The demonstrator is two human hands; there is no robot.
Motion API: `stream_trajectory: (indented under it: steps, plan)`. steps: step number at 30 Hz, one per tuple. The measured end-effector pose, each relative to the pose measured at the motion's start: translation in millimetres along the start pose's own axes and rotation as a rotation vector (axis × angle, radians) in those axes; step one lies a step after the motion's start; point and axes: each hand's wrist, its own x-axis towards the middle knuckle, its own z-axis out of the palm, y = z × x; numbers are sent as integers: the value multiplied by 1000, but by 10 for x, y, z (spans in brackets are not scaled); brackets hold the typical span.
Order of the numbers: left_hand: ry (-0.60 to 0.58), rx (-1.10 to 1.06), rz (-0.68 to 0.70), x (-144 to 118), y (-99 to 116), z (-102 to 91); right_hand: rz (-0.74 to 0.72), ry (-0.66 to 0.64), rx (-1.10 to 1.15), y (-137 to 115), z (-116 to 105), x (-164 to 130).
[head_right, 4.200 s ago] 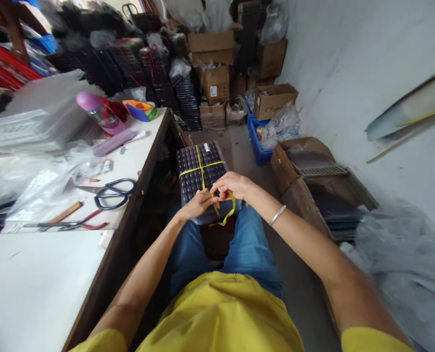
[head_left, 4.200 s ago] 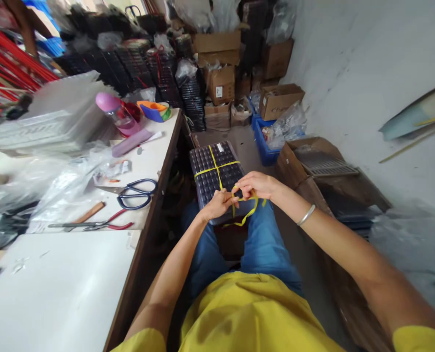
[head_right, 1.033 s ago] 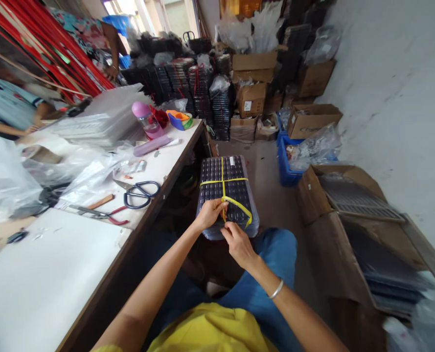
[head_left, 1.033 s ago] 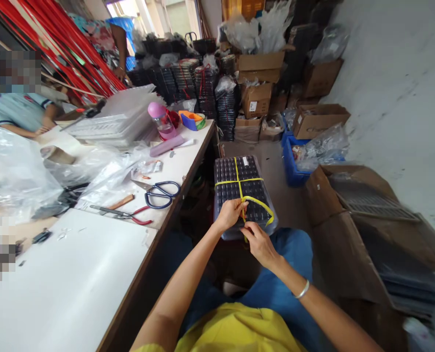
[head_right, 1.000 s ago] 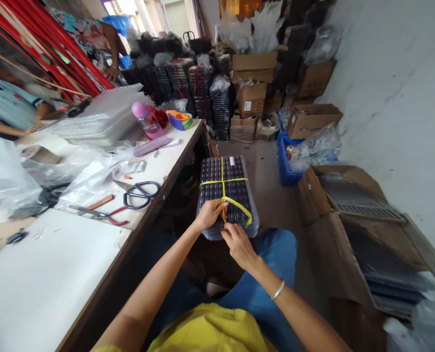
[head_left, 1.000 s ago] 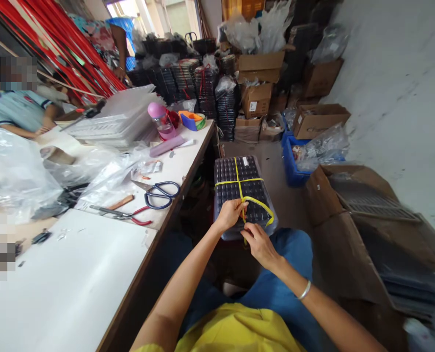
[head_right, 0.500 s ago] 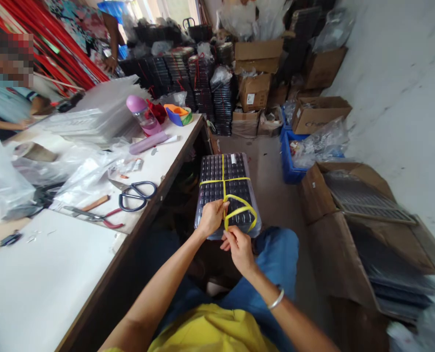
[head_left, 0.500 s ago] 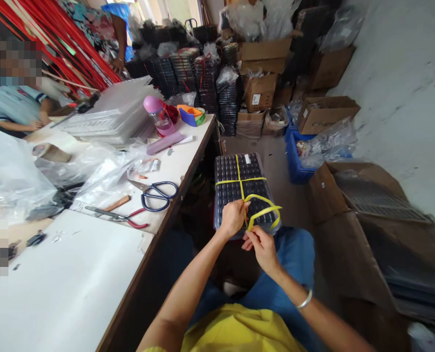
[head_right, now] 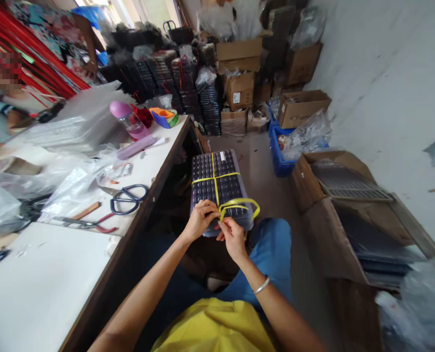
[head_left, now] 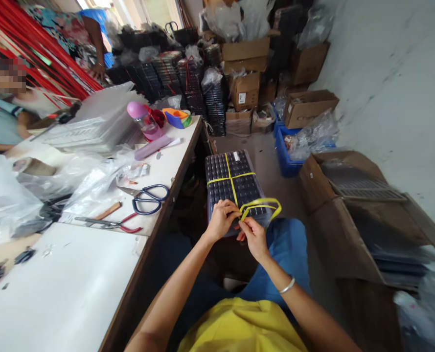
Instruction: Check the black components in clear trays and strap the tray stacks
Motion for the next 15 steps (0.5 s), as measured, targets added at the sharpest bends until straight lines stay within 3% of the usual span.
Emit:
stream_trajectory:
  steps: [5, 11, 15]
  plan:
    - [-155, 46, 42, 72, 62, -45, -111, 29, -125, -51, 19, -47]
    - [-269, 117, 112, 117, 86, -124, -322, 57, -429, -359, -168, 4]
    - [-290, 145, 162, 58, 70, -128, -301, 96, -619, -420, -199, 169]
